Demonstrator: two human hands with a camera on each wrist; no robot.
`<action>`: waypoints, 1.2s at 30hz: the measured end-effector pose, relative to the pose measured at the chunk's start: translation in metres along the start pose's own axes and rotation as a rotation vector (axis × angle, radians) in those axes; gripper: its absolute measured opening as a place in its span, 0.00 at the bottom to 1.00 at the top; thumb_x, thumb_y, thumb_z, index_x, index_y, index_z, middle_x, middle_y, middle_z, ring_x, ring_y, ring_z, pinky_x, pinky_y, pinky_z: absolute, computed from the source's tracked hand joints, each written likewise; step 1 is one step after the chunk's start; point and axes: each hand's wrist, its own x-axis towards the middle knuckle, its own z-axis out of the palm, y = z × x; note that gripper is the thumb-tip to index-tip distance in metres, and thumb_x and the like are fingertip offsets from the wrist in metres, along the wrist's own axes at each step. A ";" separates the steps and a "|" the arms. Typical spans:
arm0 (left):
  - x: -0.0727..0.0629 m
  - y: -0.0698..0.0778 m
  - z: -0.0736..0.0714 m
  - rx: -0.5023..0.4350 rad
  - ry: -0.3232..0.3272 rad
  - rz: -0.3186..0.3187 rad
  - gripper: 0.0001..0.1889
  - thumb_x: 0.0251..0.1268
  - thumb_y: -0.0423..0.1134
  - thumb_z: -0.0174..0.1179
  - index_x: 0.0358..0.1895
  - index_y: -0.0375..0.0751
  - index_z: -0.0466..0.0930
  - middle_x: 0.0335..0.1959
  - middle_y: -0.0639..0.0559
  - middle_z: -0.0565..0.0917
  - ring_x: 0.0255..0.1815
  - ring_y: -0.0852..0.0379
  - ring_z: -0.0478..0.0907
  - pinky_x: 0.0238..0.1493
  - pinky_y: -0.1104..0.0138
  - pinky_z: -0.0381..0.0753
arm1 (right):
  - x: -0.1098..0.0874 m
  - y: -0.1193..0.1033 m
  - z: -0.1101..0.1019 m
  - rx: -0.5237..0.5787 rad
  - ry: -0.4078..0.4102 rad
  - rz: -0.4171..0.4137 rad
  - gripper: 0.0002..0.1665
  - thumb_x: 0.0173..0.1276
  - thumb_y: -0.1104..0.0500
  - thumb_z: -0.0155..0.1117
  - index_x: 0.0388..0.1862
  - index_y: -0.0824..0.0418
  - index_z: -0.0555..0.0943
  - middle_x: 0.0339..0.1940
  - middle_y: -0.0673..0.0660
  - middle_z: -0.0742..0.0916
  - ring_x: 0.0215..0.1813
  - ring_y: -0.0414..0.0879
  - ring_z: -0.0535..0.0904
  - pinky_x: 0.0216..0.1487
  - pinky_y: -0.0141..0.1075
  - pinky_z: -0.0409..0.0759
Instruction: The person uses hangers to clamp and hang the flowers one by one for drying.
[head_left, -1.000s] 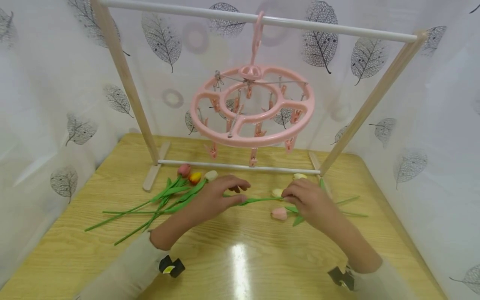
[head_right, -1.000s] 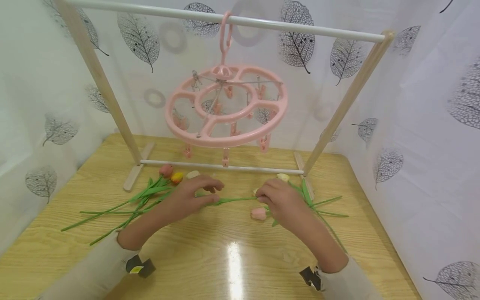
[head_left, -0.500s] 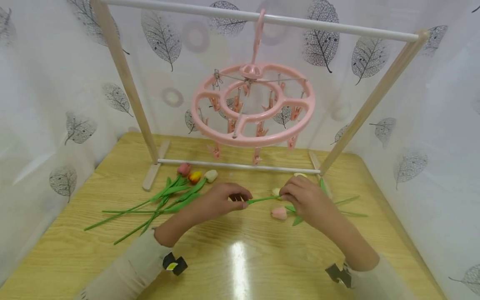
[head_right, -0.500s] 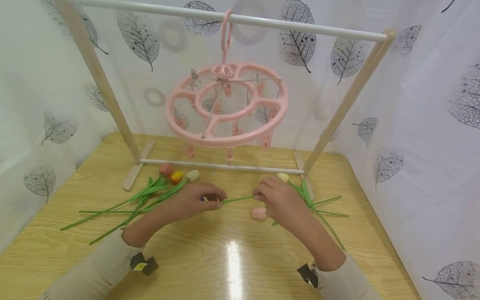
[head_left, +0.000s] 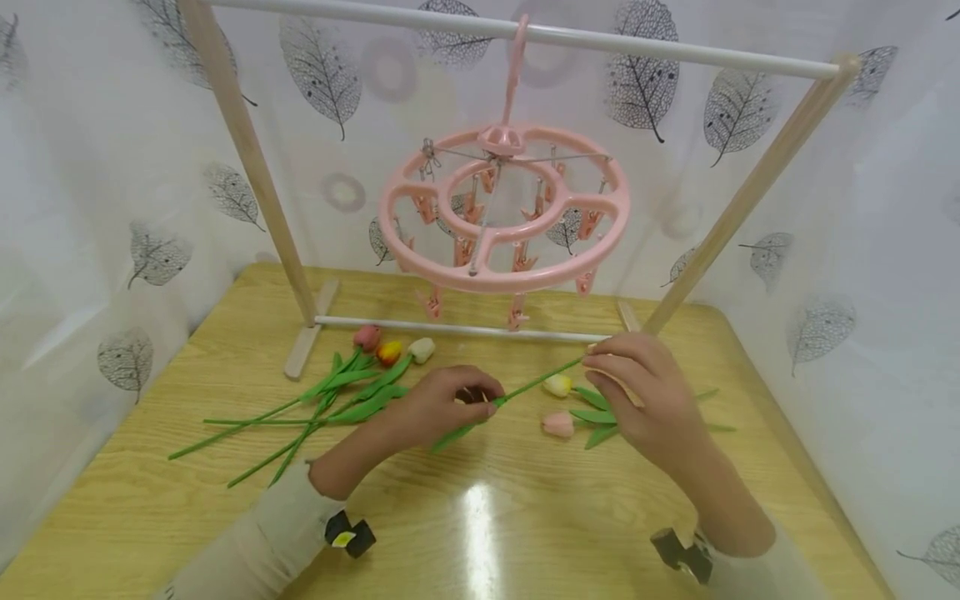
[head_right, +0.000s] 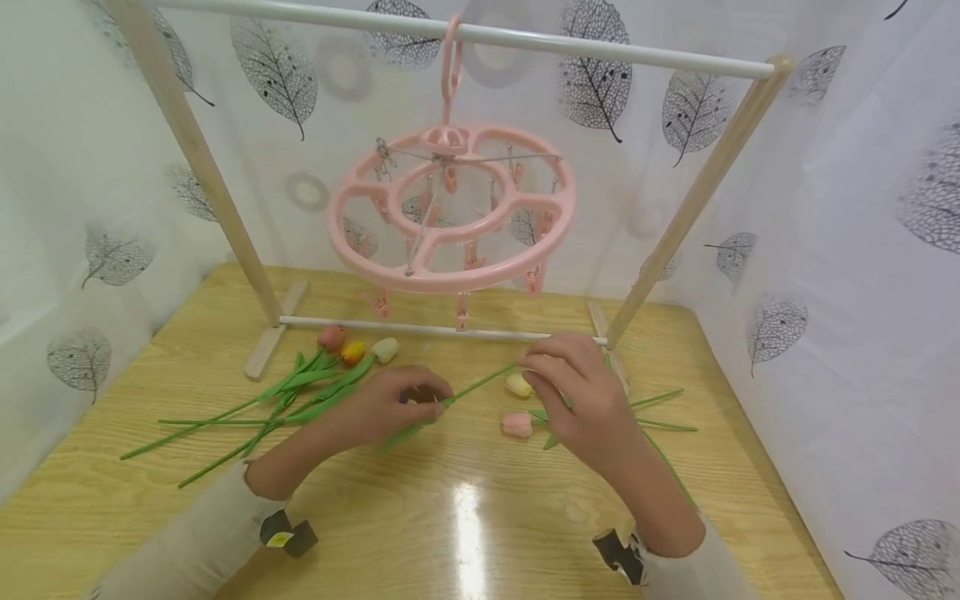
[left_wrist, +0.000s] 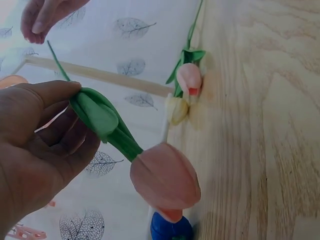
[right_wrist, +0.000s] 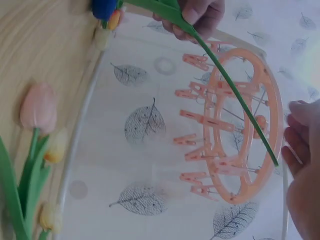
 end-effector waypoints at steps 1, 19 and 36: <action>-0.001 0.000 0.000 -0.009 0.005 0.000 0.10 0.73 0.41 0.62 0.53 0.49 0.84 0.45 0.57 0.84 0.45 0.59 0.80 0.54 0.59 0.81 | 0.000 -0.003 0.001 0.007 0.058 -0.009 0.18 0.76 0.57 0.61 0.35 0.73 0.84 0.35 0.65 0.85 0.40 0.57 0.79 0.54 0.31 0.75; -0.008 0.010 0.017 -0.277 0.168 0.081 0.14 0.72 0.41 0.63 0.57 0.42 0.82 0.51 0.49 0.85 0.52 0.53 0.81 0.54 0.64 0.84 | -0.042 -0.030 0.051 0.464 -0.064 0.635 0.16 0.67 0.74 0.66 0.53 0.70 0.79 0.46 0.53 0.84 0.46 0.40 0.84 0.39 0.28 0.85; -0.007 0.008 0.028 -0.301 0.177 0.056 0.12 0.72 0.41 0.64 0.54 0.44 0.82 0.50 0.50 0.85 0.52 0.54 0.82 0.54 0.65 0.84 | -0.021 -0.040 0.059 0.569 -0.022 0.984 0.17 0.73 0.63 0.65 0.58 0.64 0.76 0.45 0.56 0.84 0.46 0.46 0.84 0.44 0.31 0.84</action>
